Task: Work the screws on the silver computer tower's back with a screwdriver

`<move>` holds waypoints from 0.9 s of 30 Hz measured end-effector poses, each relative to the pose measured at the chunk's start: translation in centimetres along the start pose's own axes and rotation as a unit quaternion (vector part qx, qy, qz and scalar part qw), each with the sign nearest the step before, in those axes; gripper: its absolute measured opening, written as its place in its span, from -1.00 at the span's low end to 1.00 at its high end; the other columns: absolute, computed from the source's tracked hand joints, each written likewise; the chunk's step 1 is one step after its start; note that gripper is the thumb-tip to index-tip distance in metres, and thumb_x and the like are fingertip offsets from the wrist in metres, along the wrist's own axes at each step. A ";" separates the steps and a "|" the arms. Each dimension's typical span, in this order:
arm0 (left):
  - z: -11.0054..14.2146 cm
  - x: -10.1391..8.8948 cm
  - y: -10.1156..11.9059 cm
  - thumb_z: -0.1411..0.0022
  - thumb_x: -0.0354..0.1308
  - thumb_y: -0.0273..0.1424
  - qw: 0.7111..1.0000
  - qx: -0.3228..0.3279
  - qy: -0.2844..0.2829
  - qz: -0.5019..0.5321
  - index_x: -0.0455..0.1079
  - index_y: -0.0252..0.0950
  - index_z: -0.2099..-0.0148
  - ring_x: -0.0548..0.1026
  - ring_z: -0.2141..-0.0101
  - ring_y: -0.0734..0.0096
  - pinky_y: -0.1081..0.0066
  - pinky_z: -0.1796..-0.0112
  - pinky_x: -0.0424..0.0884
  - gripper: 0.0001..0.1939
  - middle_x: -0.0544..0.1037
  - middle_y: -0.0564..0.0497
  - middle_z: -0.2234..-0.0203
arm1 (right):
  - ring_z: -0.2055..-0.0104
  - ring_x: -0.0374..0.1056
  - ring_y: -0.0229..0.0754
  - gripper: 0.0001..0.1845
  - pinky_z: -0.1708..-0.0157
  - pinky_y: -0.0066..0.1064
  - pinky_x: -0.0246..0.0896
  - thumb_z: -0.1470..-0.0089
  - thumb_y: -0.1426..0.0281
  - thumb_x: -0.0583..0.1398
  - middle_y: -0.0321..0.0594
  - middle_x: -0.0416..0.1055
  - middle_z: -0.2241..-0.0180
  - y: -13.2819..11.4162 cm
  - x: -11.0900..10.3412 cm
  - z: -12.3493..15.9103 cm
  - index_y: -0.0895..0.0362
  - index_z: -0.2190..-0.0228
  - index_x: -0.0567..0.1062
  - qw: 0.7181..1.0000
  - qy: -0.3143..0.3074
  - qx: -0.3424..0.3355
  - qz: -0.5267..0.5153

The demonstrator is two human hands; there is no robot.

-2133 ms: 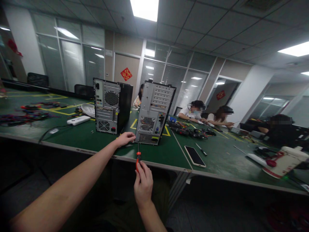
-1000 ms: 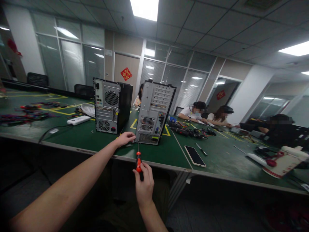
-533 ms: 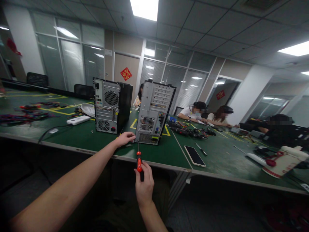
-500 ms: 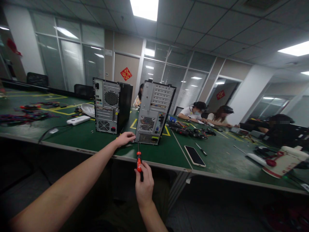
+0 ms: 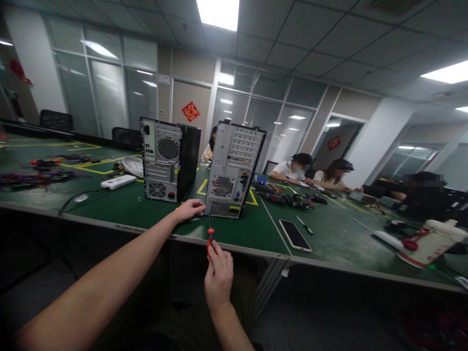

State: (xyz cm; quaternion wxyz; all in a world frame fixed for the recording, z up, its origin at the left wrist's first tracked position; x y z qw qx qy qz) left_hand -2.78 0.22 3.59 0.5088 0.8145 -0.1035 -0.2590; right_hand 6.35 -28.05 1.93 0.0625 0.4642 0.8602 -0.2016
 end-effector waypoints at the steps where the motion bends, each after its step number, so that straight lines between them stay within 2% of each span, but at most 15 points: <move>1: 0.0 0.0 0.0 -0.12 0.29 -0.06 1.000 0.000 0.000 -0.001 0.50 -0.31 0.28 0.51 0.43 0.38 0.37 0.29 0.41 -0.62 0.57 0.00 0.44 | 0.01 0.50 -0.06 -0.53 0.05 -0.11 0.44 -0.30 0.61 0.12 -0.05 0.54 -0.11 -0.1 0.0 0.0 0.01 -0.13 0.53 1.000 -0.001 -0.005 0.000; 4: 0.0 0.0 0.1 -0.12 0.28 -0.07 1.000 0.000 -0.003 -0.003 0.50 -0.32 0.28 0.51 0.42 0.37 0.37 0.29 0.41 -0.63 0.57 0.00 0.44 | 0.02 0.50 -0.07 -0.48 0.08 -0.12 0.46 -0.30 0.65 0.08 -0.05 0.51 -0.15 -0.1 0.3 0.1 0.00 -0.16 0.51 1.000 -0.009 -0.014 0.000; 10: 0.2 0.0 0.5 -0.12 0.29 -0.04 1.000 0.003 -0.003 -0.008 0.50 -0.31 0.29 0.51 0.42 0.37 0.36 0.27 0.41 -0.60 0.57 0.00 0.44 | -0.18 0.46 -0.06 -0.59 -0.12 -0.14 0.44 -0.32 0.57 0.15 -0.02 0.52 -0.12 0.2 0.5 0.4 0.08 -0.14 0.49 1.000 -0.002 0.018 -0.019; 16: 0.2 0.0 0.4 -0.11 0.29 -0.04 1.000 0.001 -0.004 -0.008 0.50 -0.31 0.27 0.52 0.41 0.35 0.35 0.28 0.41 -0.60 0.56 0.00 0.43 | -0.07 0.52 -0.07 -0.81 -0.07 -0.22 0.47 -0.29 0.43 0.26 -0.02 0.54 -0.01 0.8 0.1 0.4 0.11 0.06 0.56 0.998 0.014 0.066 -0.018; 27: 0.0 -0.1 0.1 -0.13 0.27 -0.06 1.000 0.008 0.001 -0.019 0.50 -0.32 0.27 0.51 0.42 0.38 0.36 0.26 0.41 -0.62 0.55 0.02 0.45 | -0.03 0.53 -0.07 -0.79 -0.03 -0.24 0.48 -0.27 0.41 0.29 -0.02 0.55 0.02 0.6 -0.2 0.0 0.12 0.06 0.59 0.997 0.022 0.062 -0.027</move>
Point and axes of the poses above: each hand's wrist, its own z-axis away from the middle knuckle, its own x-axis out of the palm, y = z × x, the point moved 9 cm from there along -z, towards the middle knuckle
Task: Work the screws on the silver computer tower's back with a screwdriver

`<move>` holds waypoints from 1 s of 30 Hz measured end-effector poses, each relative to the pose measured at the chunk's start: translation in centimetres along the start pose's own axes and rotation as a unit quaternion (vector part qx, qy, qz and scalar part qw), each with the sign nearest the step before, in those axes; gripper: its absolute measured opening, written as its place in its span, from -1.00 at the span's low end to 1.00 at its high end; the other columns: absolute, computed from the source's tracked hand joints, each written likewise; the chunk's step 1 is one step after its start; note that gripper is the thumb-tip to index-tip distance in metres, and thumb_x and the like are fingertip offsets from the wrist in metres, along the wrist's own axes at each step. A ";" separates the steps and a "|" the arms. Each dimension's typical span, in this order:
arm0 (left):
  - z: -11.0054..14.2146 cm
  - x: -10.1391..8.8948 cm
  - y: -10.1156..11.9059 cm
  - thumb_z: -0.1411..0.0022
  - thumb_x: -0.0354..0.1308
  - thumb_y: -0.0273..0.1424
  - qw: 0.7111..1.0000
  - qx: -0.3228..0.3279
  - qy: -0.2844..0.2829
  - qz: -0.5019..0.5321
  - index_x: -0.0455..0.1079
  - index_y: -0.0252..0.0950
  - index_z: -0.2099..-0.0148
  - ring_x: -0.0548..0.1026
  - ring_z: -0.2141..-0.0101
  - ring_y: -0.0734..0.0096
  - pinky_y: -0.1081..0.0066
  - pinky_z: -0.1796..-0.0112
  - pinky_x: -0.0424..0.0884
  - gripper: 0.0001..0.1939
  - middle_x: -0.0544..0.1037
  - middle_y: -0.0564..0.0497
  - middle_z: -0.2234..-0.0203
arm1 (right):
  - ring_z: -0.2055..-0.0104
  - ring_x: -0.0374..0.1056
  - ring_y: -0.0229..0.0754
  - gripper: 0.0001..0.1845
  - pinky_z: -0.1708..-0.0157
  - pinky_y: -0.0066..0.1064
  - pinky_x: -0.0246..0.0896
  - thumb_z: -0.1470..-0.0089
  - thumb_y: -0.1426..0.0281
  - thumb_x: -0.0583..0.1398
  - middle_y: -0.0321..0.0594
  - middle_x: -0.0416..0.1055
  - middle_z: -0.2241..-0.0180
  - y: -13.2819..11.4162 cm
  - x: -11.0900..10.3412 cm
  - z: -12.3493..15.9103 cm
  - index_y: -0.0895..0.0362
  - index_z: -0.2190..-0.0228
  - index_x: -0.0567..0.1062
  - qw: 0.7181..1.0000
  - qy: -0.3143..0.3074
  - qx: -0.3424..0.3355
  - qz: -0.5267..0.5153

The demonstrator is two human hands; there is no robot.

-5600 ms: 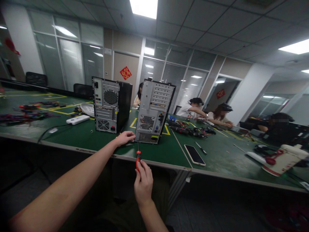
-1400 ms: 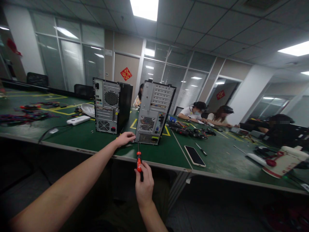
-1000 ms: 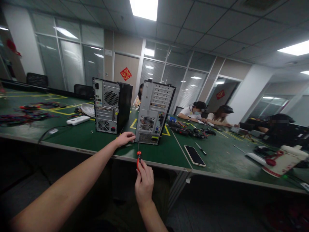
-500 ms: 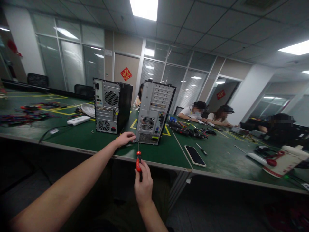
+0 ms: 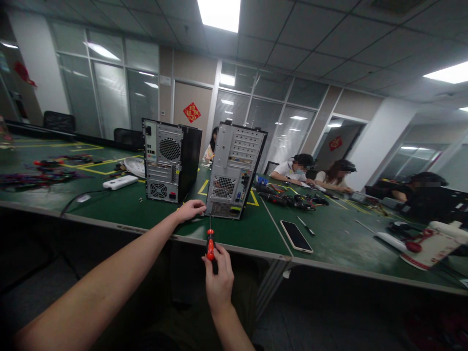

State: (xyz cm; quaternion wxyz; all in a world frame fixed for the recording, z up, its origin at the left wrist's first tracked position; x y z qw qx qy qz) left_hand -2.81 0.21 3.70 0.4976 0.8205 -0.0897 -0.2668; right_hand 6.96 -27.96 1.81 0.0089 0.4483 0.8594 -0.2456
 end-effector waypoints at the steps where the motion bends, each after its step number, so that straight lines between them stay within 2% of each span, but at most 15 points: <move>1: 0.0 0.0 0.0 -0.13 0.27 -0.06 1.000 0.000 0.000 -0.001 0.50 -0.32 0.27 0.51 0.42 0.38 0.36 0.26 0.41 -0.62 0.56 0.01 0.45 | -0.04 0.53 -0.07 -0.78 -0.04 -0.24 0.48 -0.27 0.42 0.29 -0.02 0.55 0.01 -0.1 0.0 0.0 0.11 0.04 0.58 1.000 0.000 -0.005 0.000; 10: 0.0 0.1 -0.1 -0.14 0.26 -0.08 1.000 -0.005 -0.003 -0.001 0.51 -0.32 0.26 0.51 0.41 0.37 0.36 0.26 0.40 -0.63 0.57 0.00 0.43 | -0.05 0.52 -0.08 -0.63 -0.02 -0.25 0.52 -0.29 0.52 0.22 -0.05 0.51 -0.04 -0.6 0.0 0.1 0.03 -0.08 0.58 0.999 0.001 -0.038 0.011; 17: 0.1 0.0 0.2 -0.15 0.26 -0.07 1.000 0.004 -0.004 -0.008 0.51 -0.32 0.26 0.52 0.41 0.37 0.36 0.26 0.41 -0.62 0.57 0.01 0.44 | -0.03 0.48 -0.06 -0.42 0.01 -0.09 0.49 -0.30 0.66 0.10 -0.07 0.50 -0.13 -1.0 0.7 0.3 -0.07 -0.20 0.49 0.995 -0.040 -0.090 0.034; 19: 0.1 0.0 0.2 -0.14 0.26 -0.07 1.000 0.004 -0.005 -0.004 0.51 -0.31 0.27 0.52 0.41 0.37 0.36 0.26 0.41 -0.63 0.57 0.01 0.44 | -0.06 0.47 -0.06 -0.44 -0.01 -0.10 0.48 -0.30 0.65 0.11 -0.06 0.50 -0.13 -0.9 0.6 0.4 -0.05 -0.19 0.49 0.995 -0.032 -0.084 0.034; 23: -0.1 0.1 0.0 -0.13 0.27 -0.09 1.000 0.000 -0.002 0.007 0.49 -0.31 0.30 0.50 0.43 0.39 0.38 0.28 0.40 -0.64 0.55 0.02 0.47 | -0.11 0.48 -0.08 -0.61 -0.07 -0.19 0.48 -0.31 0.56 0.18 -0.04 0.51 -0.08 -0.5 0.4 0.4 0.04 -0.09 0.56 0.998 -0.008 -0.048 0.031; 27: -0.1 0.2 0.0 -0.12 0.27 -0.12 1.000 -0.002 -0.003 0.017 0.49 -0.32 0.29 0.50 0.44 0.40 0.37 0.28 0.39 -0.67 0.56 0.01 0.45 | 0.00 0.53 -0.08 -0.76 0.00 -0.24 0.51 -0.28 0.43 0.27 -0.04 0.53 0.04 -0.2 0.0 0.2 0.10 0.02 0.58 0.999 0.006 -0.021 0.026; 30: 0.0 0.1 -0.1 -0.12 0.27 -0.11 1.000 -0.010 -0.001 0.016 0.49 -0.32 0.28 0.50 0.44 0.39 0.36 0.28 0.40 -0.66 0.56 0.00 0.44 | 0.06 0.54 -0.07 -0.78 0.05 -0.22 0.52 -0.26 0.36 0.31 -0.05 0.54 0.11 0.0 -0.4 -0.1 0.12 0.06 0.58 0.999 0.016 -0.007 0.028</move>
Point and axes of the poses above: each hand's wrist, its own z-axis away from the middle knuckle, its own x-axis out of the palm, y = z × x, the point moved 9 cm from there along -z, towards the middle knuckle
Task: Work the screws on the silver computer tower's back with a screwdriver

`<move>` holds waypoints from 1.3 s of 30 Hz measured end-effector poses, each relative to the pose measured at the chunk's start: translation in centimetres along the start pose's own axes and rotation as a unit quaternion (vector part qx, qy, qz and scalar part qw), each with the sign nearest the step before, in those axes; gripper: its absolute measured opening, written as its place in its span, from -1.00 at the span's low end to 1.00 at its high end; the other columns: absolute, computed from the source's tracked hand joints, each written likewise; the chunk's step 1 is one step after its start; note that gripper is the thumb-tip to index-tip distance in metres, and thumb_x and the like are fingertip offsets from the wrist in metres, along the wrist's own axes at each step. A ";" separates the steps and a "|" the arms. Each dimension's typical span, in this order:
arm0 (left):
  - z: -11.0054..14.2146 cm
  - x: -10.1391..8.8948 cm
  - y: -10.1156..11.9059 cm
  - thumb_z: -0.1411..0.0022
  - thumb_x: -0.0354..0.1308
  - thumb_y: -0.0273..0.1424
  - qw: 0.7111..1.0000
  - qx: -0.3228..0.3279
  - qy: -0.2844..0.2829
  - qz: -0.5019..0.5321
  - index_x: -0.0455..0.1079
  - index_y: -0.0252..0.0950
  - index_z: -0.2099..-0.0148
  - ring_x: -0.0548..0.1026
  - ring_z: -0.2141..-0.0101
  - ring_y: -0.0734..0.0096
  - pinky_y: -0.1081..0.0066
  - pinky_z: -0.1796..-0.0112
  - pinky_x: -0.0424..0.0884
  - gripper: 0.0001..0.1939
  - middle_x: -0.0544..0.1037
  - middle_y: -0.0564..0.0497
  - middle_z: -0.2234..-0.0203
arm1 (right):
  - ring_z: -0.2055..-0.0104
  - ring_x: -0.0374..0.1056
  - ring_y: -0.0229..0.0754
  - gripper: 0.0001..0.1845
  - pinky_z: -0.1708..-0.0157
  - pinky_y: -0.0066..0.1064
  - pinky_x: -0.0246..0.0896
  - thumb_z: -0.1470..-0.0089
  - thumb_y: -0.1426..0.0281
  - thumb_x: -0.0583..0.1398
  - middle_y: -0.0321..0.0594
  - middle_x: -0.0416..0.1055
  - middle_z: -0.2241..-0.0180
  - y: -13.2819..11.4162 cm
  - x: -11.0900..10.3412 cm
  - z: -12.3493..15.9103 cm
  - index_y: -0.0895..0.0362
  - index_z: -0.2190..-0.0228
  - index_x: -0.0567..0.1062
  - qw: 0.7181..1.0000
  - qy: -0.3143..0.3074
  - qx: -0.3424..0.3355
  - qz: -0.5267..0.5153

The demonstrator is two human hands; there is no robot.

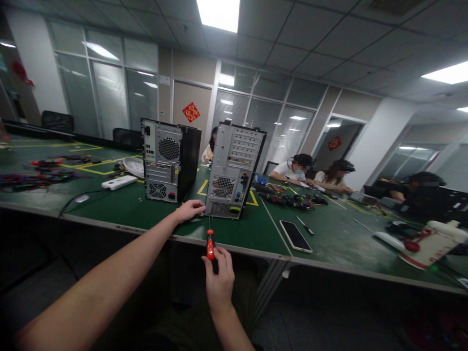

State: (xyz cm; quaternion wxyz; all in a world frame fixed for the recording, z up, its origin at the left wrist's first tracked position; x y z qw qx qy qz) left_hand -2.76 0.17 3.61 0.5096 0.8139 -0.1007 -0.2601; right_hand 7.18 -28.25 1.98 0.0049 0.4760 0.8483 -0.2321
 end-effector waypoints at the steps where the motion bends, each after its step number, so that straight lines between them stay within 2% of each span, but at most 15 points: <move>1: 0.0 0.0 0.0 -0.11 0.27 -0.11 1.000 -0.001 0.000 0.000 0.49 -0.31 0.28 0.50 0.43 0.38 0.36 0.28 0.40 -0.66 0.56 0.00 0.44 | 0.07 0.54 -0.07 -0.78 0.05 -0.22 0.52 -0.26 0.35 0.31 -0.05 0.54 0.12 0.0 -0.1 0.0 0.12 0.07 0.58 1.000 0.001 0.001 0.000; 7: 0.2 0.0 0.4 -0.10 0.28 -0.04 1.000 0.006 -0.004 -0.003 0.49 -0.31 0.27 0.50 0.42 0.37 0.36 0.28 0.40 -0.60 0.57 -0.01 0.43 | 0.06 0.54 -0.08 -0.77 0.04 -0.23 0.53 -0.28 0.39 0.28 -0.07 0.54 0.10 -0.2 0.0 0.0 0.10 0.03 0.59 1.000 -0.001 -0.005 -0.003; 14: 0.2 0.0 0.6 -0.09 0.28 0.00 1.000 0.004 -0.006 -0.004 0.49 -0.30 0.27 0.50 0.42 0.36 0.34 0.26 0.41 -0.57 0.57 -0.01 0.43 | -0.05 0.50 -0.06 -0.64 -0.03 -0.16 0.50 -0.30 0.50 0.22 -0.06 0.54 -0.02 -0.3 0.3 0.3 0.02 -0.08 0.58 0.999 -0.015 -0.030 0.009; 22: 0.3 0.1 0.7 -0.10 0.29 -0.03 1.000 0.004 -0.005 0.000 0.48 -0.31 0.29 0.50 0.43 0.38 0.36 0.28 0.41 -0.59 0.56 -0.01 0.44 | 0.05 0.48 -0.07 -0.49 0.07 -0.09 0.49 -0.32 0.62 0.11 -0.06 0.54 -0.09 -1.0 0.5 0.1 -0.04 -0.17 0.51 0.996 -0.043 -0.074 0.019; 28: 0.2 0.1 0.6 -0.11 0.28 -0.06 1.000 0.009 -0.008 0.000 0.48 -0.32 0.30 0.49 0.44 0.40 0.37 0.28 0.40 -0.62 0.55 0.01 0.46 | -0.07 0.49 -0.07 -0.63 -0.04 -0.16 0.48 -0.31 0.55 0.18 -0.02 0.53 -0.05 -0.4 0.4 0.2 0.06 -0.09 0.54 0.999 -0.020 -0.043 0.011; 33: 0.1 0.0 0.5 -0.13 0.28 -0.06 1.000 0.013 -0.006 -0.007 0.49 -0.32 0.29 0.50 0.43 0.39 0.36 0.27 0.41 -0.62 0.56 0.01 0.46 | 0.05 0.54 -0.06 -0.76 0.03 -0.20 0.52 -0.26 0.36 0.31 -0.05 0.55 0.10 0.2 0.0 0.0 0.12 0.04 0.57 1.000 -0.003 0.000 0.002; 39: 0.1 0.0 0.3 -0.12 0.28 -0.03 1.000 0.008 -0.005 -0.003 0.50 -0.32 0.27 0.50 0.42 0.37 0.36 0.28 0.42 -0.59 0.56 -0.01 0.44 | 0.04 0.53 -0.06 -0.76 0.04 -0.21 0.52 -0.27 0.37 0.29 -0.05 0.54 0.09 0.2 -0.2 -0.2 0.11 0.03 0.58 1.000 0.001 0.010 -0.007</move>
Point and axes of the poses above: each hand's wrist, its own z-axis away from the middle knuckle, its own x-axis out of the palm, y = z × x, the point moved 9 cm from there along -z, towards the middle knuckle
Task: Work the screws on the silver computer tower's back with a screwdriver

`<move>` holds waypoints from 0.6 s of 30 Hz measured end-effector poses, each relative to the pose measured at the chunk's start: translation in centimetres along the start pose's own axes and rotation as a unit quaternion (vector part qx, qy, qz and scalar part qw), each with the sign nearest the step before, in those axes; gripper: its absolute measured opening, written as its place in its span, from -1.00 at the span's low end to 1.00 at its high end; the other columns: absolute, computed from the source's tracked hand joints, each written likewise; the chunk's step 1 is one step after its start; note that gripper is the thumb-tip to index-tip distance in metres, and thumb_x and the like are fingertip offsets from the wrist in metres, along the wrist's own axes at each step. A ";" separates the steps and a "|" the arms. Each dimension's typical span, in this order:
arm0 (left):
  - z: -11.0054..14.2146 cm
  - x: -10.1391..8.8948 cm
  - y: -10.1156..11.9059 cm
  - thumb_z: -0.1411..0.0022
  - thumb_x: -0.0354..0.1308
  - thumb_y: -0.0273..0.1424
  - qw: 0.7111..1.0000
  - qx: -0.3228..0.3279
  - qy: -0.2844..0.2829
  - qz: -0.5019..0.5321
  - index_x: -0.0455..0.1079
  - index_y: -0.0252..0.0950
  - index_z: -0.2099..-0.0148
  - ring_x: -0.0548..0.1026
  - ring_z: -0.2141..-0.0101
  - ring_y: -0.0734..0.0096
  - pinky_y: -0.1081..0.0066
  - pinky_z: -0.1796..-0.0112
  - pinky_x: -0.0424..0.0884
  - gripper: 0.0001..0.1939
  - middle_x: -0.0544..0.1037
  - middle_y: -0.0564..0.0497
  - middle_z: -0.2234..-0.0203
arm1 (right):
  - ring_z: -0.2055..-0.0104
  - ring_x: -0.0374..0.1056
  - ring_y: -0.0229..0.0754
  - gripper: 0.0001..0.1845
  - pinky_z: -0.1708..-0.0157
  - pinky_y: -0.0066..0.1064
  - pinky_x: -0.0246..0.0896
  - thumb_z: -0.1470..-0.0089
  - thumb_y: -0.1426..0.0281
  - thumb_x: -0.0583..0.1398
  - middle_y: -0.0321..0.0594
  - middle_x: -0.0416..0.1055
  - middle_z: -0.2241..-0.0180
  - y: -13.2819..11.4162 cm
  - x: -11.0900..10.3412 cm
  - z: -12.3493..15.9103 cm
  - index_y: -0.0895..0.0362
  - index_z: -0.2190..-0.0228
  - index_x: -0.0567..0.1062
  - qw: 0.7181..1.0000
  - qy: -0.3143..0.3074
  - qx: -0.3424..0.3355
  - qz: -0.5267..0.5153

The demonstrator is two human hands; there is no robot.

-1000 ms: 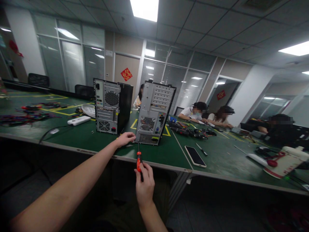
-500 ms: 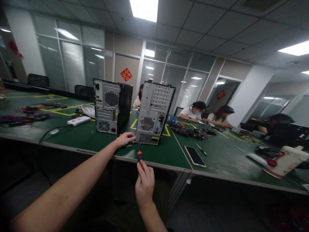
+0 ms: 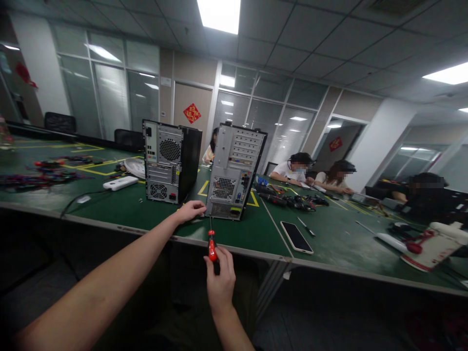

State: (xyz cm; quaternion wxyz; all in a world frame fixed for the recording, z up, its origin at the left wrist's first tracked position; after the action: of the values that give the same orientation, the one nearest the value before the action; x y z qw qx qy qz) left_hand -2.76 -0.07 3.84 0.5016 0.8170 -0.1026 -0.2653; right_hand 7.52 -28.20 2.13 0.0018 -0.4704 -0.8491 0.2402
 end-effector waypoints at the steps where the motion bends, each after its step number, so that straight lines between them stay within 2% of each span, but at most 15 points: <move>1: 0.0 0.0 0.0 -0.12 0.28 -0.03 1.000 -0.001 0.000 0.000 0.51 -0.32 0.27 0.50 0.42 0.37 0.35 0.28 0.42 -0.59 0.57 -0.01 0.44 | 0.03 0.53 -0.05 -0.76 0.03 -0.21 0.52 -0.28 0.38 0.28 -0.05 0.54 0.08 -0.1 0.0 0.0 0.10 0.03 0.58 1.000 0.000 -0.002 -0.002; 7: -0.1 -0.1 -0.2 -0.11 0.29 -0.01 1.000 -0.001 -0.003 0.001 0.51 -0.32 0.26 0.52 0.40 0.36 0.34 0.26 0.44 -0.57 0.59 -0.02 0.41 | -0.03 0.51 -0.05 -0.71 -0.04 -0.18 0.50 -0.31 0.43 0.23 -0.02 0.53 0.02 -0.6 0.1 0.0 0.09 -0.04 0.57 1.000 -0.002 -0.010 -0.005; 13: -0.2 -0.1 -0.4 -0.13 0.26 -0.06 1.000 0.006 0.002 -0.016 0.50 -0.31 0.28 0.50 0.42 0.37 0.35 0.26 0.42 -0.62 0.56 0.01 0.46 | 0.14 0.56 -0.09 -0.73 0.19 -0.31 0.56 -0.27 0.34 0.29 -0.02 0.56 0.11 0.8 0.0 0.3 0.15 0.02 0.55 0.999 0.012 0.042 -0.027; 18: -0.3 0.0 -0.4 -0.13 0.25 -0.05 1.000 0.007 0.001 -0.023 0.50 -0.31 0.28 0.50 0.42 0.36 0.36 0.27 0.41 -0.61 0.55 0.02 0.47 | 0.01 0.55 -0.04 -0.72 0.03 -0.18 0.55 -0.31 0.41 0.23 -0.03 0.57 0.05 -0.1 -0.1 0.3 0.09 -0.02 0.59 1.000 0.016 -0.012 -0.002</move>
State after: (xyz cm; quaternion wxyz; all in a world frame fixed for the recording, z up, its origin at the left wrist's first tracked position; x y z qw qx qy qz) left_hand -2.68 0.37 3.62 0.4898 0.8229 -0.0855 -0.2750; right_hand 7.46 -28.44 1.93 0.0096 -0.4727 -0.8526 0.2224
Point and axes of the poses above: each hand's wrist, its own z-axis away from the middle knuckle, its own x-axis out of the palm, y = z × x, the point moved 9 cm from there along -z, towards the middle knuckle
